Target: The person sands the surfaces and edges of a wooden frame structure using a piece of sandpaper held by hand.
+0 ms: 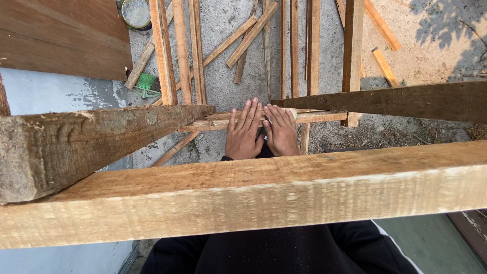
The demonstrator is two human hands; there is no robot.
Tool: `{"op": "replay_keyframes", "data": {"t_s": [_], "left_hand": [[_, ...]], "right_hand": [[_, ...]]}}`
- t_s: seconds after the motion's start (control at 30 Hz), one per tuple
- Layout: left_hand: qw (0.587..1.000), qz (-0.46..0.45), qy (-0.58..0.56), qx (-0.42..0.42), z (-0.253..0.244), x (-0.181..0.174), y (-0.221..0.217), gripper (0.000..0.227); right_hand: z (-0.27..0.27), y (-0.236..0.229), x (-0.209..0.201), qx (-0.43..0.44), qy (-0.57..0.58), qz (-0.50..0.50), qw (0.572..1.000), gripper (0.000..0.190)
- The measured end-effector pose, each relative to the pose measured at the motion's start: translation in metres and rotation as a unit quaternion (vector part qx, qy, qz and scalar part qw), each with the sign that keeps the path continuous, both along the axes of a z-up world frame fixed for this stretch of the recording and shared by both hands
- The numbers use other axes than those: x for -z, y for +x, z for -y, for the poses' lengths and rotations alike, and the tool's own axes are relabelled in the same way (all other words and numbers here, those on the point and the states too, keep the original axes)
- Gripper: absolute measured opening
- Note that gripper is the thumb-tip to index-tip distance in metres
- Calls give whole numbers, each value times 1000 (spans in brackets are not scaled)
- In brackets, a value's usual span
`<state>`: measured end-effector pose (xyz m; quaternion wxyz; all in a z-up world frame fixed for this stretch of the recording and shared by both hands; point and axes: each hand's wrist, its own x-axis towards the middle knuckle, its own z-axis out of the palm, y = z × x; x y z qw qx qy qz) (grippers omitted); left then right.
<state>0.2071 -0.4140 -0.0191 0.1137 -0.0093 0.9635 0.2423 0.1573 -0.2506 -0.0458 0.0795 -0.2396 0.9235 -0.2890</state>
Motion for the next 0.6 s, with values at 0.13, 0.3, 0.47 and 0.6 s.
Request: {"op": "replay_keyframes", "data": {"t_s": [0.13, 0.3, 0.47, 0.6], "left_hand": [[1000, -2, 17, 2, 6, 2, -4, 93], [1000, -8, 28, 3, 6, -1, -2, 94], [1000, 5, -2, 8, 6, 1, -1, 93], [1000, -14, 18, 2, 2, 5, 0, 91]], "right_hand": [[-14, -18, -16, -68, -9, -2, 998, 38], [-41, -27, -26, -67, 0, -38, 997, 34], [-5, -6, -9, -100, -18, 3, 995, 37], [-58, -27, -19, -122, 60, -84, 987, 45]]}}
